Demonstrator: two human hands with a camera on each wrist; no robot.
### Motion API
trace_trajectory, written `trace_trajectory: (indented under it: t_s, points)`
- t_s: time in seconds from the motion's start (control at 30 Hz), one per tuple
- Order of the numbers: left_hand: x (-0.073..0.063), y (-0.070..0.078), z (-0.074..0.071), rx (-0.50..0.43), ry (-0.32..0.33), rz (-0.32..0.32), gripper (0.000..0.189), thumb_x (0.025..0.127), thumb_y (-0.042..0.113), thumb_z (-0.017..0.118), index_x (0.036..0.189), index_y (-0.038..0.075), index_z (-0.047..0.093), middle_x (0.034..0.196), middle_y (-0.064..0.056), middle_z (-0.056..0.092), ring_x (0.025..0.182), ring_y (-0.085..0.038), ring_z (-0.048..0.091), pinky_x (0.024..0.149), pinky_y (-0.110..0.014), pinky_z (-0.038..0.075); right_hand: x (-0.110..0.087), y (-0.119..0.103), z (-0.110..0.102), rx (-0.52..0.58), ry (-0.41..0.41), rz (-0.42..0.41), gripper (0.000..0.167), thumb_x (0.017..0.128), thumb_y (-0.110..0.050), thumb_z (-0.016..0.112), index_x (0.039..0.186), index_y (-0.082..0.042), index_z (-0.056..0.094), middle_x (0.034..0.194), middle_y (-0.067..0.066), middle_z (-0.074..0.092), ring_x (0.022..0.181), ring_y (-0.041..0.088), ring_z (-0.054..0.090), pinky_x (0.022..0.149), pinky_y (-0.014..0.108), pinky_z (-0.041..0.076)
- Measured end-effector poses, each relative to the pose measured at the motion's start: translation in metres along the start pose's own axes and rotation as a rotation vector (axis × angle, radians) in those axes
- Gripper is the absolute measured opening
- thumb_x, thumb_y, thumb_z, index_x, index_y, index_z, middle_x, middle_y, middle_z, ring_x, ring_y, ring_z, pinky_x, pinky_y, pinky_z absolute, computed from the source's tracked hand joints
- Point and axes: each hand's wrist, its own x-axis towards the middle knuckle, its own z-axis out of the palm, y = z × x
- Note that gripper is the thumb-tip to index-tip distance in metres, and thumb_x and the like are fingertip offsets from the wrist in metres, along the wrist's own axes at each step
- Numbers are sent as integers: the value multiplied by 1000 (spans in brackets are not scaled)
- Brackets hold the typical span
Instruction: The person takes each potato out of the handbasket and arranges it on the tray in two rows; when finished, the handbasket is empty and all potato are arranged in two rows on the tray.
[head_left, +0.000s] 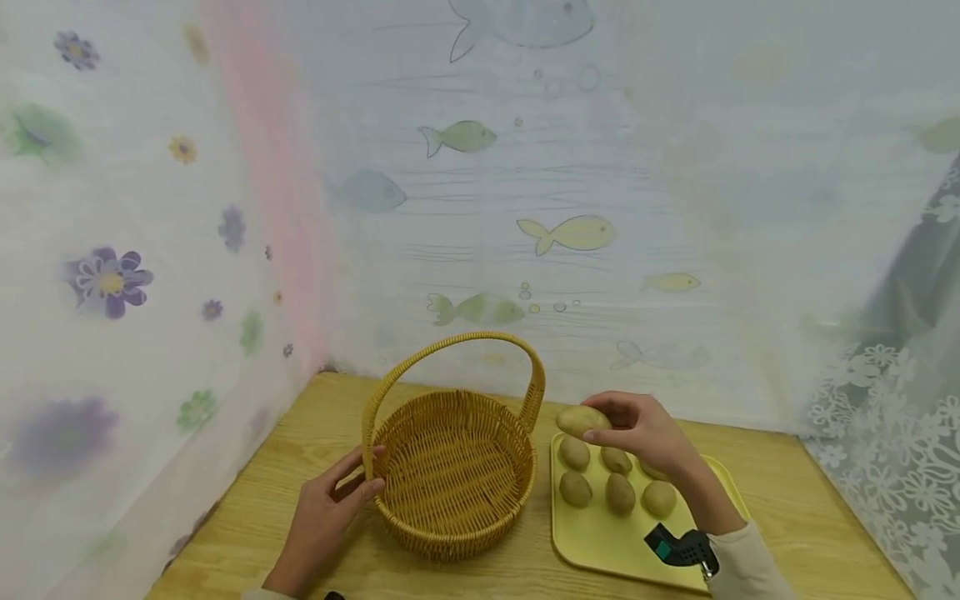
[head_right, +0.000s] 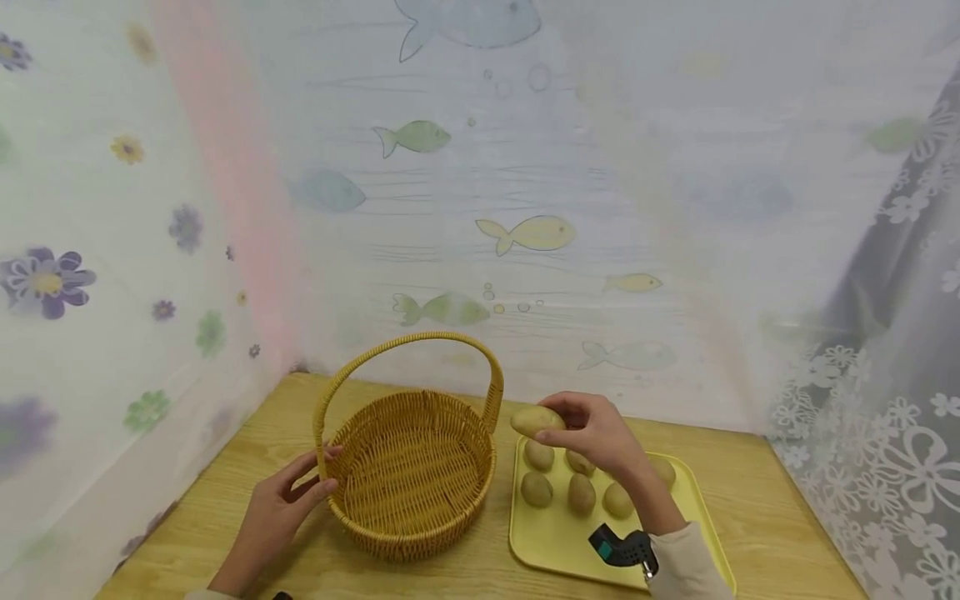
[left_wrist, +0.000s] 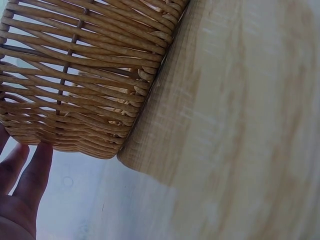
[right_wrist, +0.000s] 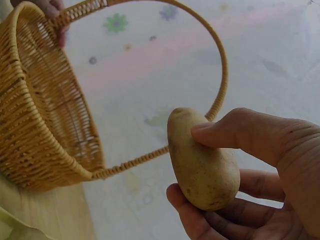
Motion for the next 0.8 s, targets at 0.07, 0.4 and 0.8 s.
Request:
trace_trajectory:
  t_s: [0.07,0.4,0.8]
  points:
    - [0,0,0,5,-3,4,47,99,5,73,143,-1,61,139,-20,63,130,-35,57,98,-30,55,-2,1,-2,12,3,-5,36,95,-11,80,127,0,70,111,12,74,96,26,73,81,34,62]
    - [0,-2,2,-4,-6,25,47,99,5,73,144,-1,60,138,-24,62,130,-35,58,98,-30,55,-12,7,-10,-14,19,-12,36,95,-9,78,127,3,69,109,13,73,96,23,73,80,33,63]
    - [0,0,1,2,-11,26,45,100,5,72,143,0,61,139,-19,63,132,-23,57,98,-29,55,-31,15,-22,-56,59,120,47,95,-17,80,134,5,65,124,17,69,106,21,71,87,30,60]
